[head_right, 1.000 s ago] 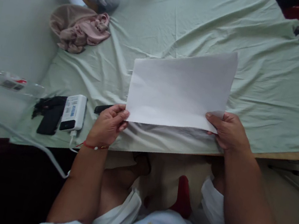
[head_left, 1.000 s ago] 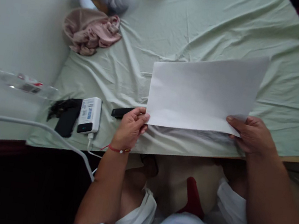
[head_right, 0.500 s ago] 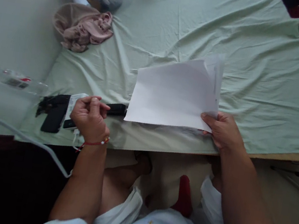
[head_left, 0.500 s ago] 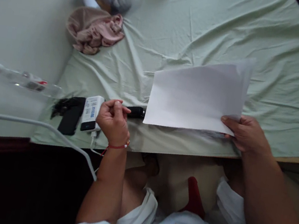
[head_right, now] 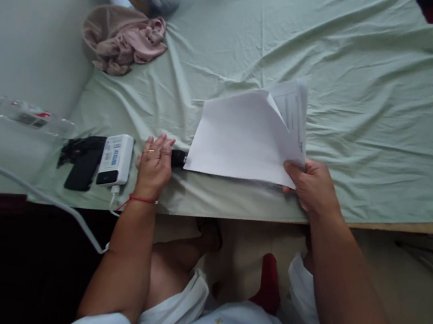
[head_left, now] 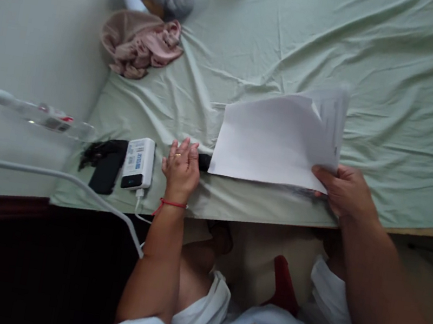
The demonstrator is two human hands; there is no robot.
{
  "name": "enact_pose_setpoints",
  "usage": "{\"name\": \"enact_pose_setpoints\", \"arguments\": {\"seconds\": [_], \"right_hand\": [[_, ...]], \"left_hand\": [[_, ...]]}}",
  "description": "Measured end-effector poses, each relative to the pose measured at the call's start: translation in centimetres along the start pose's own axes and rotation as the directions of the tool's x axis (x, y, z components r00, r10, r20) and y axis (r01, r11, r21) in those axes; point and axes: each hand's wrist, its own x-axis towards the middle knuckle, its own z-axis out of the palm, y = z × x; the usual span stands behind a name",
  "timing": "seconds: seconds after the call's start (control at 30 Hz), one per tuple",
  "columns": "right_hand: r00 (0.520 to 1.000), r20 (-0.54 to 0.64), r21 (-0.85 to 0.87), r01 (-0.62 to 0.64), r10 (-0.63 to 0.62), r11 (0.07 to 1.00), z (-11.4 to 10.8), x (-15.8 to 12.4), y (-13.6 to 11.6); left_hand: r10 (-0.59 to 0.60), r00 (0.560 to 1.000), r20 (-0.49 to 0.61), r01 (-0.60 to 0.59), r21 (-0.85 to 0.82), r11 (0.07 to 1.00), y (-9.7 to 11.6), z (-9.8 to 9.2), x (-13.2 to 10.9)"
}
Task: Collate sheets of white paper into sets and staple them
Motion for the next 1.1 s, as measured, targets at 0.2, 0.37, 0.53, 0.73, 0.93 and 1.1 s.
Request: {"name": "enact_pose_setpoints", "arguments": {"seconds": [0.2, 0.37, 0.53, 0.73, 0.93, 1.1], "right_hand": [[0.999, -0.032, 0.034, 0.014, -0.013, 0.999, 0.0, 0.0, 0.3], [0.999, -0.042, 0.012, 0.016, -0.016, 1.0, 0.4, 0.0, 0.2], [0.999, -0.037, 0.023, 0.01, -0.009, 1.0, 0.7, -0.1, 0.2], [0.999, 0.022, -0.002, 0.033, -0.033, 0.999, 0.5, 0.0, 0.2], [0.999, 0.015, -0.041, 0.046, -0.046, 0.998, 0.2, -0.4, 0.0], [0.997, -0.068, 0.045, 0.03, -0.027, 0.999, -1.2, -0.7, -0.3]], "left_hand": [[0.021, 1.0, 0.014, -0.02, -0.011, 1.0, 0.1, -0.1, -0.3], [0.043, 0.999, 0.029, -0.043, 0.006, 0.999, 0.2, -0.3, -0.5], [0.064, 0.993, 0.095, -0.072, 0.08, 0.994, 0.6, -0.7, -0.7], [0.072, 0.982, 0.173, -0.096, 0.13, 0.987, 1.3, -1.4, -0.6], [0.052, 0.993, 0.103, -0.062, 0.093, 0.994, 1.0, -0.8, -0.2], [0.062, 0.982, -0.179, -0.064, -0.01, 0.998, 1.0, -1.0, -0.1]]}}
